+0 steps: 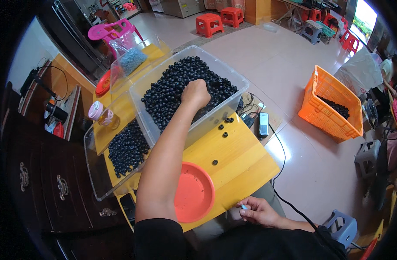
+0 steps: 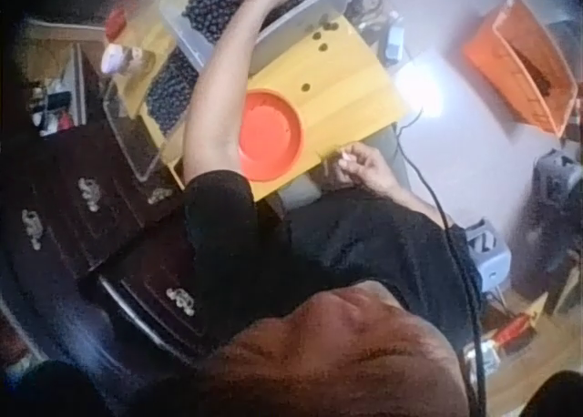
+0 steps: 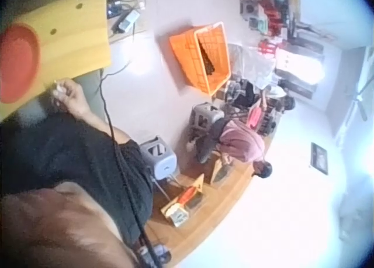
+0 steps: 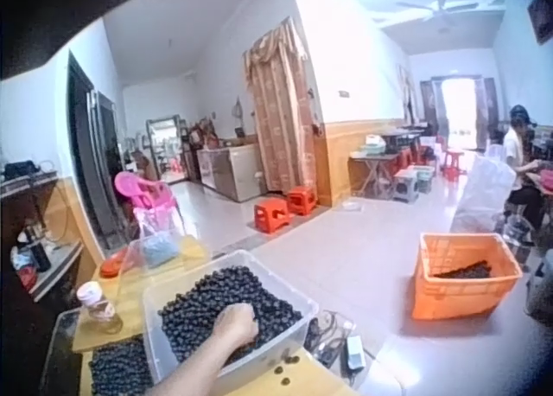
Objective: The person takes black spherical objects from a container and trims them individually using a small blade.
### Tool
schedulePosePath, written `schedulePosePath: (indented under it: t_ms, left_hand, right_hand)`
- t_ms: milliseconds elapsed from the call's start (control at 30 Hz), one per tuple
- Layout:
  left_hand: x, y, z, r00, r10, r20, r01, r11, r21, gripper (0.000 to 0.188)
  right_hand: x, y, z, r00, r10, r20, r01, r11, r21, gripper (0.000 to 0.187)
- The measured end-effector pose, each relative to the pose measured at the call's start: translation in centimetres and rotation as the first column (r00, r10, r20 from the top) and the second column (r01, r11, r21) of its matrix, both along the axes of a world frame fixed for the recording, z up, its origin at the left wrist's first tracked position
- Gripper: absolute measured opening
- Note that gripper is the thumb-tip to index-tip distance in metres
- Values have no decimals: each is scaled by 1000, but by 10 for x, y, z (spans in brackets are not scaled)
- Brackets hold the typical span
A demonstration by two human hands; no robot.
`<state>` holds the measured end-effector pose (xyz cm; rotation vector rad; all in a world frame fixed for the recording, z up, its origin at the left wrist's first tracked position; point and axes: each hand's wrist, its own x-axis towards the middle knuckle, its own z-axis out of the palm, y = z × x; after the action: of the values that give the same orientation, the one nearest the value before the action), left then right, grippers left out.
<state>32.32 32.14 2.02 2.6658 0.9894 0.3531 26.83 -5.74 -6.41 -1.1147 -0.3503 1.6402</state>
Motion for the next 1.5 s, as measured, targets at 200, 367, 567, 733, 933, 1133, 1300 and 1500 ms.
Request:
schedulePosePath:
  t_ms: [200, 367, 567, 733, 933, 1133, 1300, 1500]
  left_hand:
    - [28, 1, 3, 974, 97, -207, -94, 995, 21, 23]
    - [6, -8, 15, 986, 117, -115, -114, 993, 34, 31]
    - [-90, -84, 41, 814, -15, 580, 317, 849, -423, 7]
    - [-204, -207, 23, 730, -117, 673, 467, 805, -366, 18]
    - [-267, -277, -6, 712, 117, 692, 401, 742, -538, 26]
    - [-298, -302, -15, 635, 112, 764, 428, 773, -469, 26]
    - [-304, -324, -12, 527, 270, 806, 473, 695, -541, 25]
    - [-305, -335, -22, 411, 530, 742, 645, 406, -647, 18]
  right_hand:
    - [7, -1, -4, 997, -43, 66, 44, 999, -16, 26]
    - [2, -7, 14, 995, -88, 44, 87, 996, 32, 24]
    - [12, -2, 37, 946, -262, 189, 228, 956, 182, 19]
    - [-12, 16, 56, 969, -234, 84, 212, 954, 212, 17]
    - [-60, 9, 65, 990, -104, -95, 123, 964, 236, 16]
    - [-86, -5, 74, 991, 17, -134, 14, 974, 226, 16]
    - [-96, -14, 84, 990, 33, -136, 3, 968, 250, 14]
    - [-96, -25, 95, 1000, 8, 20, -13, 965, 260, 5]
